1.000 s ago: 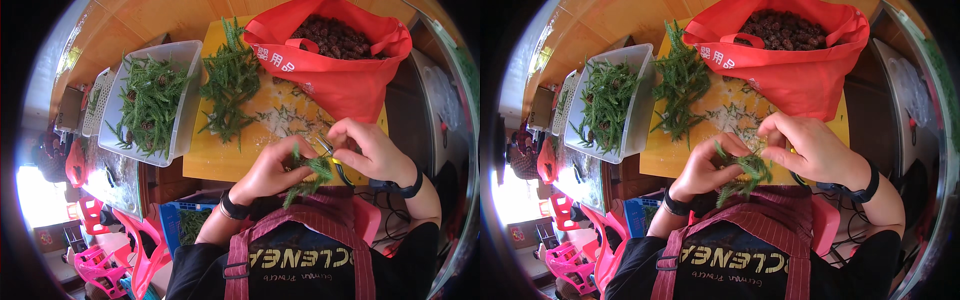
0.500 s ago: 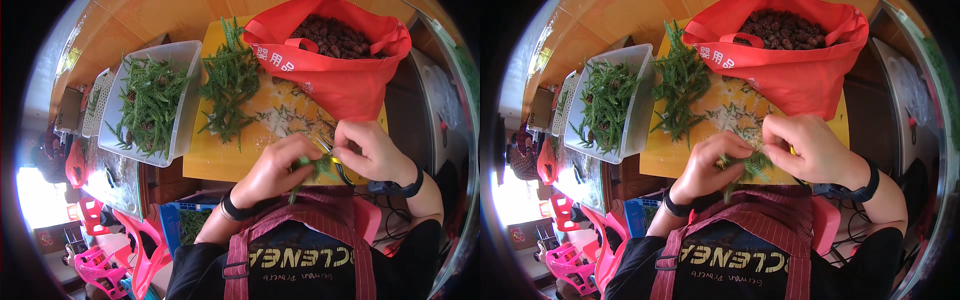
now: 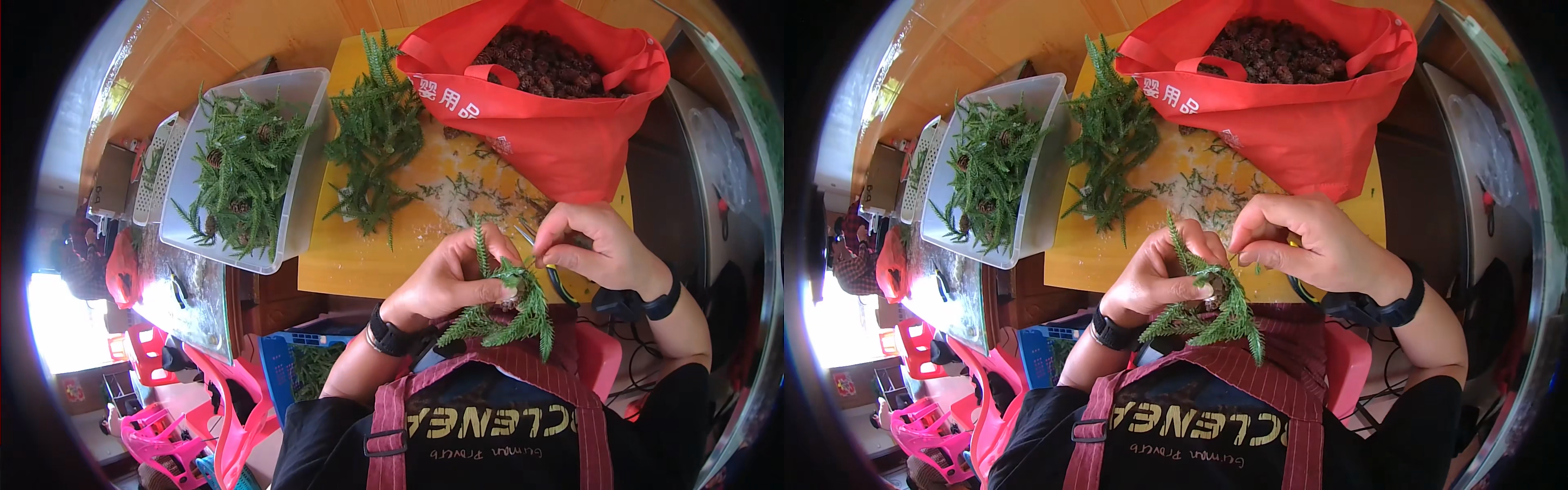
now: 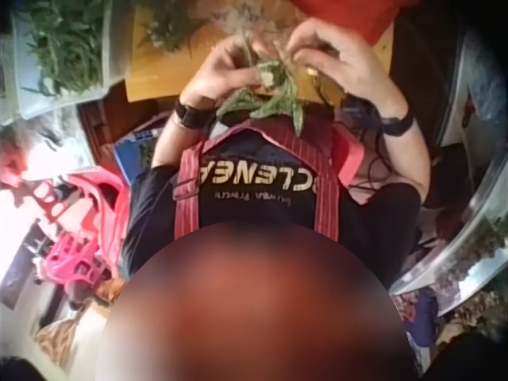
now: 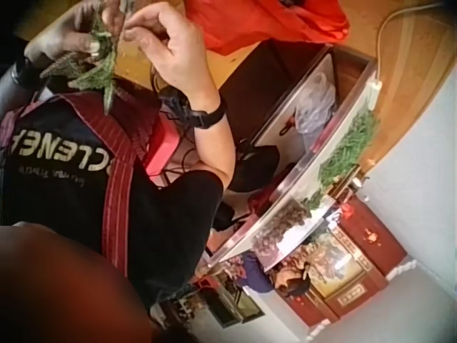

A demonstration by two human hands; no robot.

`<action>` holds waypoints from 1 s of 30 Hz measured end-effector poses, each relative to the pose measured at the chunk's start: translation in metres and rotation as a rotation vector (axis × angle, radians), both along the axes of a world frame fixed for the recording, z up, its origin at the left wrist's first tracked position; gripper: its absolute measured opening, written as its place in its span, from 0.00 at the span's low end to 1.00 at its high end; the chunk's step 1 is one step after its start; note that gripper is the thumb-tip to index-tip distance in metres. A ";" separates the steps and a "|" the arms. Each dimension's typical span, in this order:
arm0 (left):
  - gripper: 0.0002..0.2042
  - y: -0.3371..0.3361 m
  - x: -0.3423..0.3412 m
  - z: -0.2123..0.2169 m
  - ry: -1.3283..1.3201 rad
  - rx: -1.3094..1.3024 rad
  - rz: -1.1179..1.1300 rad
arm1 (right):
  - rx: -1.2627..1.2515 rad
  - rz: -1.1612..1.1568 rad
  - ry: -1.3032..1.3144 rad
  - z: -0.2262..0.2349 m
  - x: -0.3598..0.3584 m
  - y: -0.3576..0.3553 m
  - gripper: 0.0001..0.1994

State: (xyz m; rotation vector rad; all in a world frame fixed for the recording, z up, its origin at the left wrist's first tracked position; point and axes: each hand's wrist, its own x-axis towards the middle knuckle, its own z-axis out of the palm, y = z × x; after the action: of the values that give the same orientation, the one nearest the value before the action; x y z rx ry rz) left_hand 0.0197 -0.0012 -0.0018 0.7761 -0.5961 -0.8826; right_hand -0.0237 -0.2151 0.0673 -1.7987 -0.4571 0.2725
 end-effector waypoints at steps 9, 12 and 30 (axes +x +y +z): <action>0.11 -0.002 -0.001 0.014 -0.253 0.112 0.192 | 0.433 -0.180 0.250 -0.029 -0.009 0.012 0.06; 0.15 -0.006 -0.003 0.022 -1.325 0.379 0.650 | 0.444 -0.324 0.239 -0.034 -0.012 0.018 0.06; 0.13 -0.005 -0.003 0.006 0.088 -0.011 0.079 | 0.875 -0.030 0.224 -0.054 -0.001 0.030 0.06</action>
State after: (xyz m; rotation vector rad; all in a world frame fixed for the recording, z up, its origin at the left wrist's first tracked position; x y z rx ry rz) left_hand 0.0164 -0.0061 0.0041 0.7426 -0.4894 -0.8355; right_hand -0.0244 -0.1847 0.0136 -0.9078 -0.3151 0.2028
